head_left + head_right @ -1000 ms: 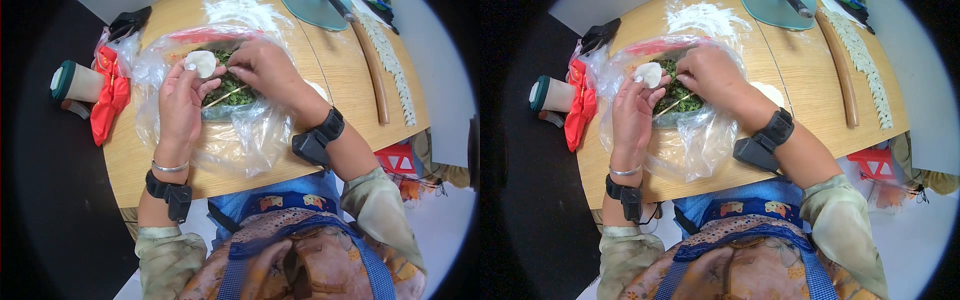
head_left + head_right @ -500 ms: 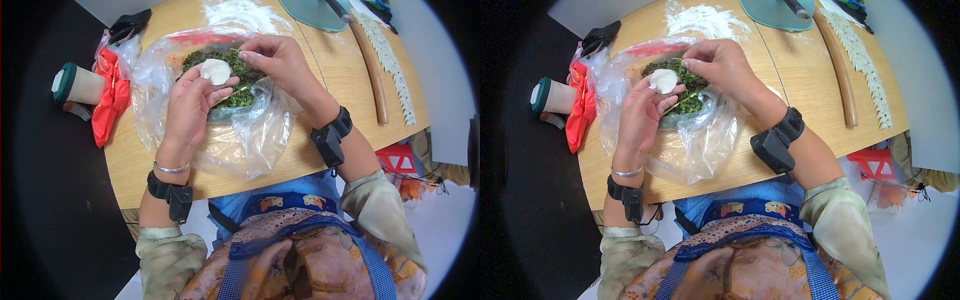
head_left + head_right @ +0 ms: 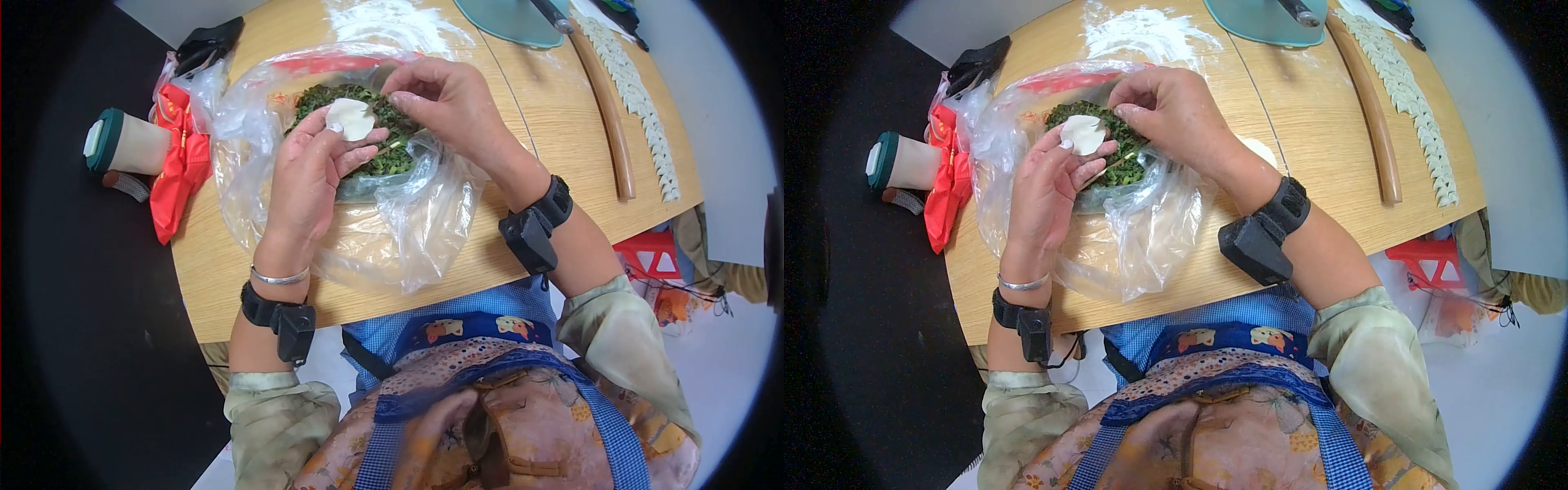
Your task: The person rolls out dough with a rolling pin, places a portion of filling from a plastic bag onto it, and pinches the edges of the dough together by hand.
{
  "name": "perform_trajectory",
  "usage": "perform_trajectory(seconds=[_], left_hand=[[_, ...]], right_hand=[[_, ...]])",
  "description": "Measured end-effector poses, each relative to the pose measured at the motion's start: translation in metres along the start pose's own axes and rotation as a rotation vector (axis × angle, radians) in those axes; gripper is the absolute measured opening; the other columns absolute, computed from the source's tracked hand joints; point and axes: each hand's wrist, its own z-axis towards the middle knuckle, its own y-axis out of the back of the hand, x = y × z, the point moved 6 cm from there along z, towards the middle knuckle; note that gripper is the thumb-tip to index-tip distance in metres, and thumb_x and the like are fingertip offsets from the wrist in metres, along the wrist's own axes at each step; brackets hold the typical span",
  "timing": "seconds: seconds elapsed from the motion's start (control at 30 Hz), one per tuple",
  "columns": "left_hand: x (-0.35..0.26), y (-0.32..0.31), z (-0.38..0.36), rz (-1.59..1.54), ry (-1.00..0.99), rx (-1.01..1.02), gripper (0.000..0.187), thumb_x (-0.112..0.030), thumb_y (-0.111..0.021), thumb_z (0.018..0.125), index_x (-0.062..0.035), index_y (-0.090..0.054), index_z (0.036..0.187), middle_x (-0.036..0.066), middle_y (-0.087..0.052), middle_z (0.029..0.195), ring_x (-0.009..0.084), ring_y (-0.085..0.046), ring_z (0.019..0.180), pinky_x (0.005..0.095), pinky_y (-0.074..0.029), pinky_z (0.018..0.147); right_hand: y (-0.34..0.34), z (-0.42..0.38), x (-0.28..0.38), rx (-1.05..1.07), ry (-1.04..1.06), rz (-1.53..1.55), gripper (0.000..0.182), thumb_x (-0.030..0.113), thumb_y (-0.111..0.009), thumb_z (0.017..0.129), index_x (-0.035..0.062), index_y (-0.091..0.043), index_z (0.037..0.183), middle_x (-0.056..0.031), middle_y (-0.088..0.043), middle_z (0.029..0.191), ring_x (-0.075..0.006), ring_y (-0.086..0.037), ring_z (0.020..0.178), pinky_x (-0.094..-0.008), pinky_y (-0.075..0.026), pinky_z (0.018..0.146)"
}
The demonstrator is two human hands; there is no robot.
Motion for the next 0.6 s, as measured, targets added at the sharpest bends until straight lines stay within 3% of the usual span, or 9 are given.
perform_trajectory(seconds=[0.13, 0.23, 0.3, 0.4, 0.6], left_hand=[[0.001, -0.003, 0.000, -0.009, 0.010, 0.015, 0.035, -0.001, -0.041, 0.095, 0.0097, -0.050, 0.127, 0.018, -0.064, 0.117, 0.0265, -0.068, 0.105, 0.0303, -0.058, 0.087], [0.003, -0.006, 0.000, -0.035, 0.037, 0.071, 0.035, -0.001, -0.041, 0.096, 0.0089, -0.051, 0.127, 0.016, -0.064, 0.116, 0.0239, -0.068, 0.103, 0.0299, -0.058, 0.086], [0.006, -0.008, 0.000, -0.048, 0.061, 0.112, 0.035, -0.001, -0.041, 0.096, 0.0084, -0.052, 0.128, 0.015, -0.064, 0.116, 0.0217, -0.068, 0.101, 0.0295, -0.058, 0.086], [0.009, -0.006, -0.001, -0.055, 0.061, 0.117, 0.032, -0.003, -0.045, 0.098, 0.0064, -0.055, 0.127, 0.011, -0.066, 0.113, 0.0156, -0.068, 0.096, 0.0283, -0.058, 0.084], [0.010, -0.003, -0.001, -0.042, 0.066, 0.115, 0.029, -0.009, -0.049, 0.101, 0.0041, -0.057, 0.125, 0.007, -0.067, 0.109, 0.0116, -0.067, 0.092, 0.0263, -0.059, 0.082]], right_hand=[[-0.002, 0.000, 0.002, -0.015, 0.026, 0.105, 0.012, 0.000, -0.067, 0.088, -0.0007, -0.070, 0.099, -0.0001, -0.067, 0.093, -0.0070, -0.062, 0.083, -0.0220, -0.051, 0.075], [-0.006, -0.006, 0.018, -0.006, 0.186, 0.064, 0.013, 0.000, -0.069, 0.085, -0.0002, -0.069, 0.098, -0.0012, -0.066, 0.088, -0.0082, -0.062, 0.079, -0.0237, -0.051, 0.072], [-0.014, -0.008, 0.025, 0.055, 0.291, -0.180, 0.015, 0.002, -0.071, 0.082, 0.0003, -0.067, 0.096, -0.0041, -0.064, 0.086, -0.0118, -0.062, 0.075, -0.0263, -0.051, 0.070], [-0.020, -0.011, 0.030, 0.051, 0.401, -0.305, 0.019, 0.003, -0.073, 0.080, 0.0016, -0.064, 0.096, -0.0061, -0.062, 0.086, -0.0156, -0.061, 0.074, -0.0284, -0.050, 0.068], [-0.021, -0.013, 0.033, 0.033, 0.395, -0.347, 0.029, 0.008, -0.077, 0.078, 0.0030, -0.059, 0.100, -0.0065, -0.059, 0.085, -0.0181, -0.060, 0.076, -0.0308, -0.050, 0.068]])
